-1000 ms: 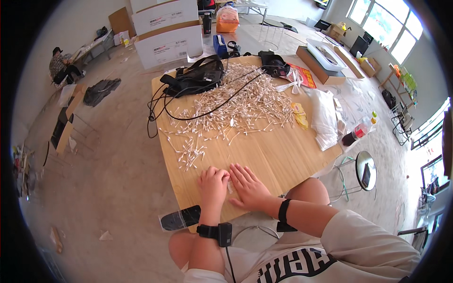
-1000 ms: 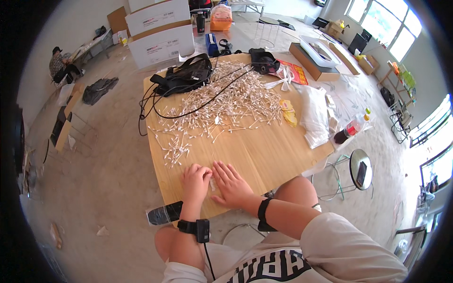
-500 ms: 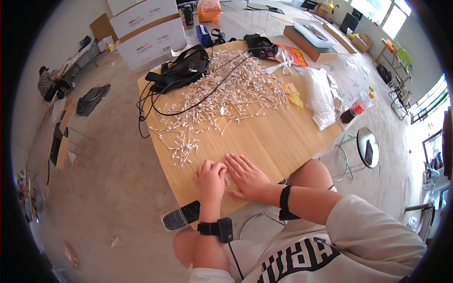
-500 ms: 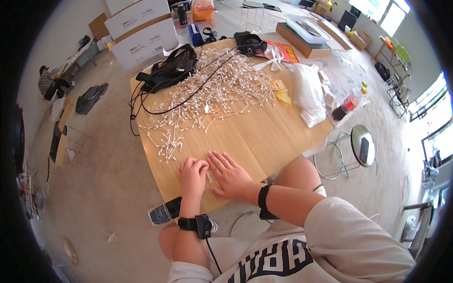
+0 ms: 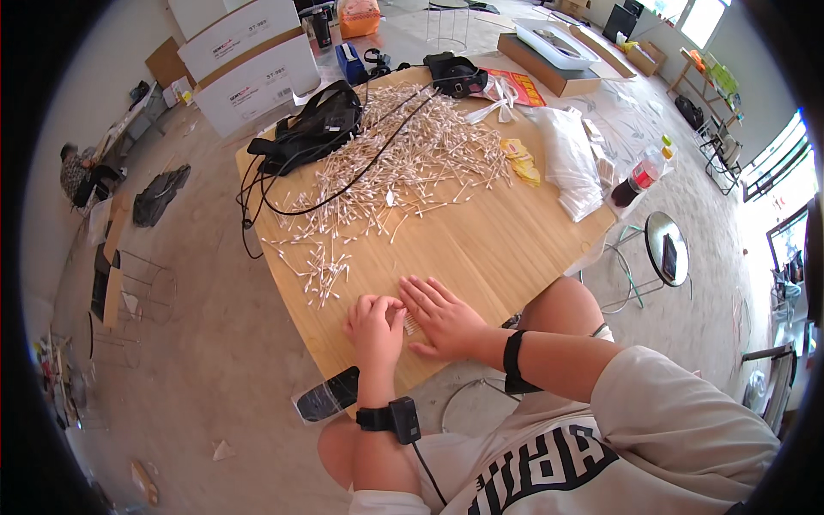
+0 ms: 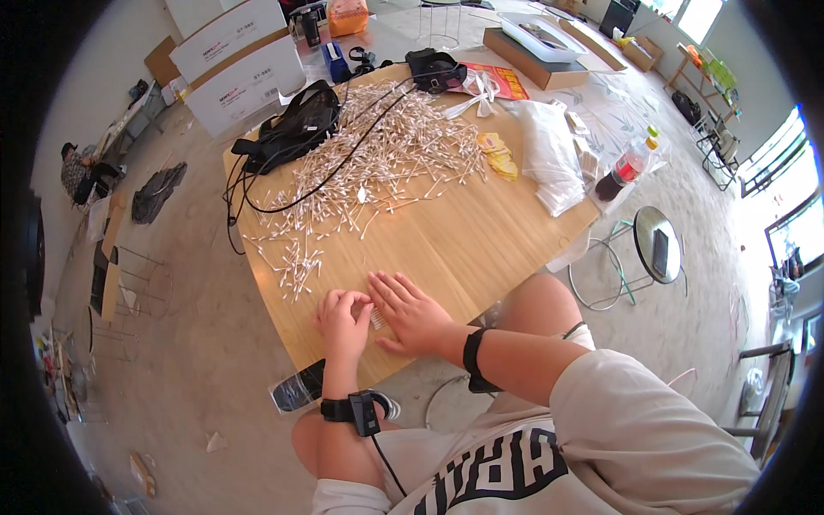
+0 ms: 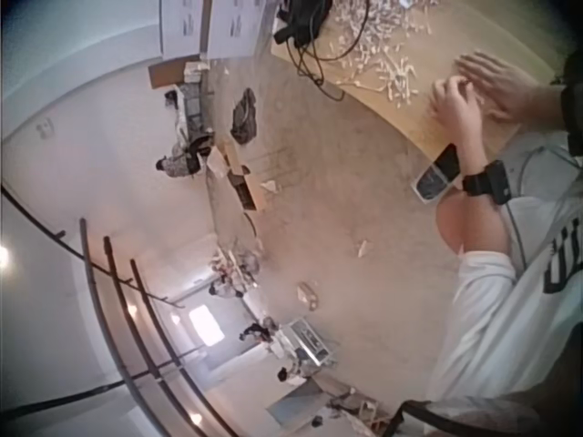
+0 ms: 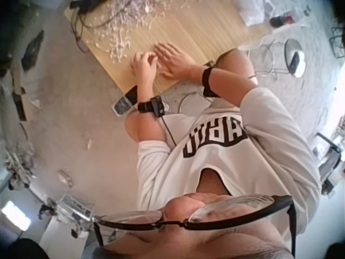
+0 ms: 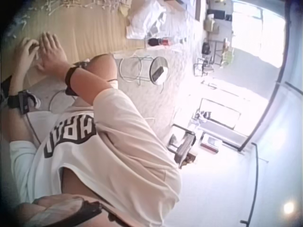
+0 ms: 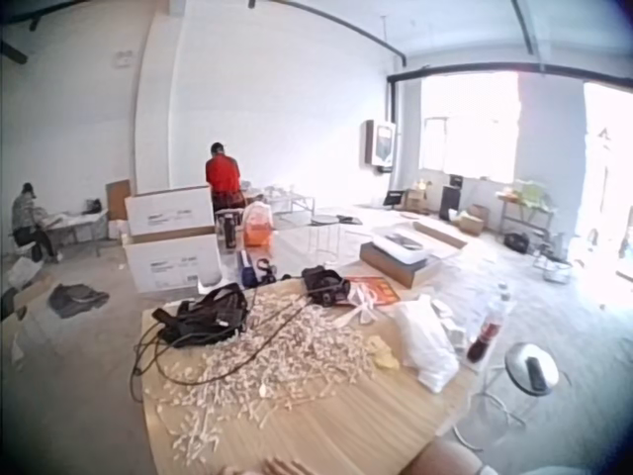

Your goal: The recorder is sorting and aligning cotton swabs on a wooden table into organized rows.

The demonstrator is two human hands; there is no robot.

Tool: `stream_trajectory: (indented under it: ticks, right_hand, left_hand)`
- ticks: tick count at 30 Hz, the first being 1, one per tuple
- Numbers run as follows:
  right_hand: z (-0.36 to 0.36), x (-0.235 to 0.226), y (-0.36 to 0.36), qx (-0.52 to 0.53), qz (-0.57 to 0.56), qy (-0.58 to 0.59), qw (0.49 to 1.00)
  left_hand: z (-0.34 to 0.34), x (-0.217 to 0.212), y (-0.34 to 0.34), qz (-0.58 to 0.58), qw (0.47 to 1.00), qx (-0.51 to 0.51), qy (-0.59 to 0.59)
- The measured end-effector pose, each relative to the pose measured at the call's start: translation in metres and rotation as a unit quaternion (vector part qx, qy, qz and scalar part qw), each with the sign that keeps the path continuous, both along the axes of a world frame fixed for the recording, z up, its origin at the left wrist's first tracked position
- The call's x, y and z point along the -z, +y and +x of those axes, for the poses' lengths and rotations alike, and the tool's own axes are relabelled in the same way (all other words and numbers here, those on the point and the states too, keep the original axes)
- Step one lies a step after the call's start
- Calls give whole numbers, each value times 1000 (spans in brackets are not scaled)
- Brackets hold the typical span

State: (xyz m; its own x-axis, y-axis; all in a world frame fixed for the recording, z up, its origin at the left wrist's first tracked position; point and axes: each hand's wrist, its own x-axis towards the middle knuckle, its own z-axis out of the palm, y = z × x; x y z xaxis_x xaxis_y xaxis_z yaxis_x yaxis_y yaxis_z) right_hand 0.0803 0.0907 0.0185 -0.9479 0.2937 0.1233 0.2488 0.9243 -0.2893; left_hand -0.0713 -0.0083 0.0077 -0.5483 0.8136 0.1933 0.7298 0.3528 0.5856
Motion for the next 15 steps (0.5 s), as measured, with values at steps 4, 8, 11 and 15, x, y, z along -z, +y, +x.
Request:
stream_trajectory:
  ticks: [4,8,11,15]
  right_hand:
    - [0,0,0,-2,1,0,1000]
    - [-1,-1,0,-1,-5,3,1000]
    - [-1,-3,0,1,-2,0,1000]
    - [-1,-3,1,0,-4,1,1000]
  left_hand:
    - [3,-7,-1,-23,999,-19,18]
    - [6,-9,-1,-72,994,-66,44]
    - [6,-6,-1,-58,994,-73,59]
    - [-2,2,-4,-43,997,-56,35]
